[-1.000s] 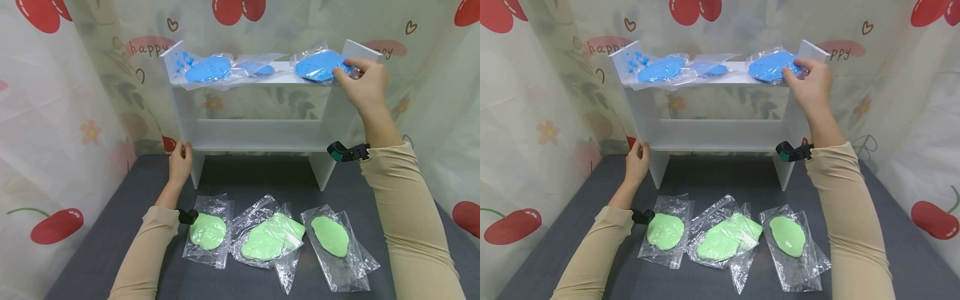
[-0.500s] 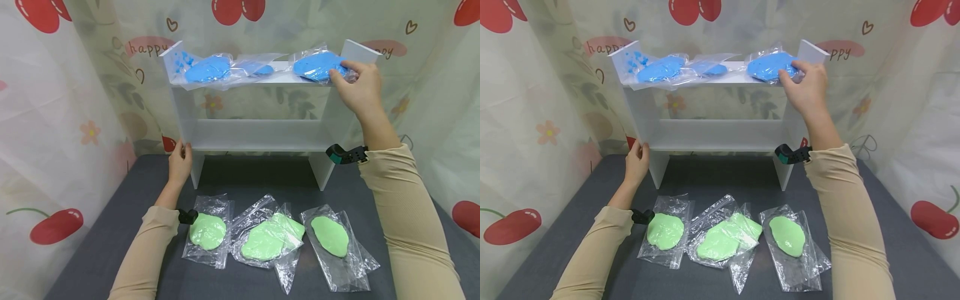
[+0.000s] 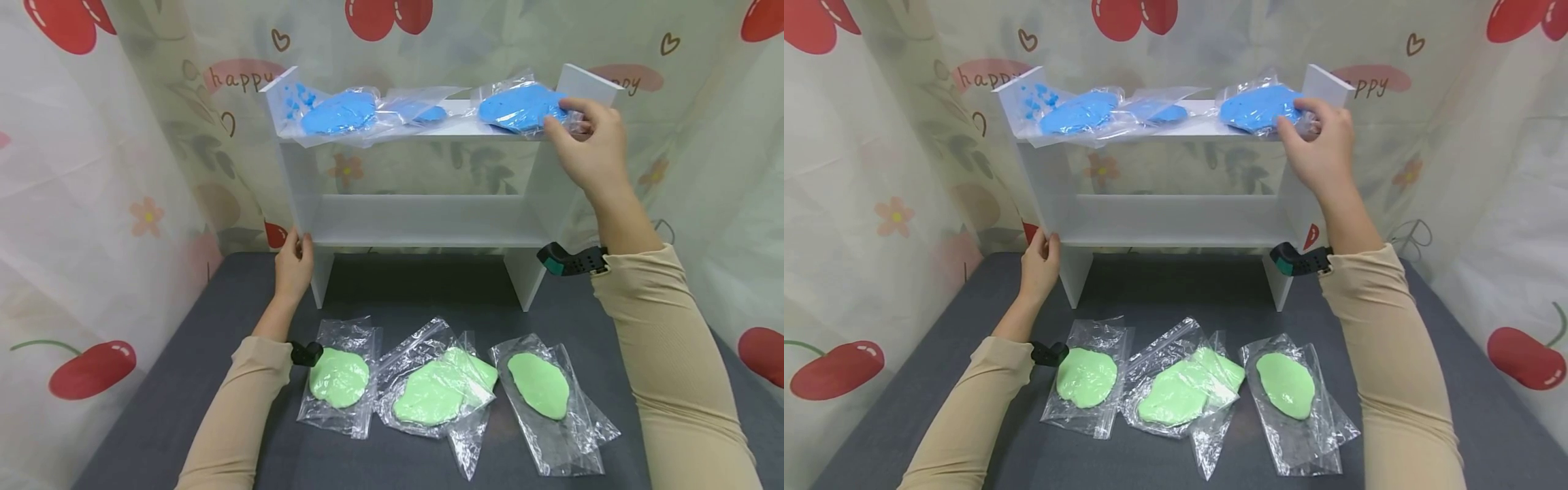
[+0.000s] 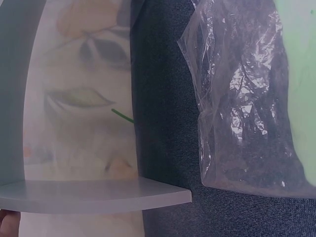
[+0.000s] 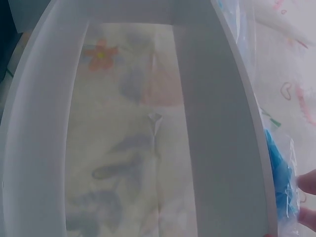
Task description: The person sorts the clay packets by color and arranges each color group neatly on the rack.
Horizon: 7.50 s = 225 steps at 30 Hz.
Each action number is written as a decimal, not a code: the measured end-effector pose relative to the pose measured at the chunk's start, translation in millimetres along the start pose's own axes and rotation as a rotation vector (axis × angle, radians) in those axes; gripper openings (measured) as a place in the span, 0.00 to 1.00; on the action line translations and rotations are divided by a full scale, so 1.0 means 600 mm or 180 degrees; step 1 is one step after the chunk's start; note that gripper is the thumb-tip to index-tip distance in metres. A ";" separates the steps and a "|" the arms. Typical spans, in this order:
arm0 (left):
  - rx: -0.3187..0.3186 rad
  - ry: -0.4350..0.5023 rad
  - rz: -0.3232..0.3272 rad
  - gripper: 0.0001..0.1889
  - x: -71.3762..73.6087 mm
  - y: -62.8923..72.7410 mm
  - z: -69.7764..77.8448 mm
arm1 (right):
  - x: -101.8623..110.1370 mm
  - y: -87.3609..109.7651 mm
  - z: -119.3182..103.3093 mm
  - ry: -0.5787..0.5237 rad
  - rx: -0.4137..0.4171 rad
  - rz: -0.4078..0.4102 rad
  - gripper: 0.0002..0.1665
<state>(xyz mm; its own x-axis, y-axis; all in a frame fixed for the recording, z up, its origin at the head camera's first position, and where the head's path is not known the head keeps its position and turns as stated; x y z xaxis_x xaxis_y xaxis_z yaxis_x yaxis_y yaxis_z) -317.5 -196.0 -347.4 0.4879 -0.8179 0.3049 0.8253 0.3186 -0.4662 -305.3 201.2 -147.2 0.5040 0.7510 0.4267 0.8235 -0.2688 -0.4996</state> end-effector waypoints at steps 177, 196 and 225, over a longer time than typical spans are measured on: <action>-0.0060 0.0085 0.0031 0.21 -0.001 0.003 -0.001 | -0.038 0.224 0.347 0.0215 0.0710 -0.3365 0.26; -0.0043 0.0058 0.0058 0.20 -0.002 0.002 -0.004 | -0.011 0.200 0.320 -0.0112 0.0829 -0.3065 0.24; -0.0022 0.0113 0.0058 0.20 0.000 0.002 -0.002 | -0.042 0.202 0.286 -0.0586 0.0865 -0.2720 0.25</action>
<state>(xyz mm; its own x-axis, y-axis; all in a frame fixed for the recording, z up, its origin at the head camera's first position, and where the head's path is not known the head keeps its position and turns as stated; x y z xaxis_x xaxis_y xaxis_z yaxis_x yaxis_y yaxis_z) -316.9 -196.4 -348.9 0.4924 -0.8285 0.2666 0.8144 0.3305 -0.4771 -263.0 253.2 -347.6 -0.3174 0.7197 0.6175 0.7959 0.5562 -0.2392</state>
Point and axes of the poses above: each hand's wrist, its own y-axis away from the middle knuckle, its own x-axis out of the back of the hand, z = x × y, the point moved 2 cm from there along -y, towards the middle knuckle, and after that the axes turned 5 degrees about z, right-handed, at the moved point
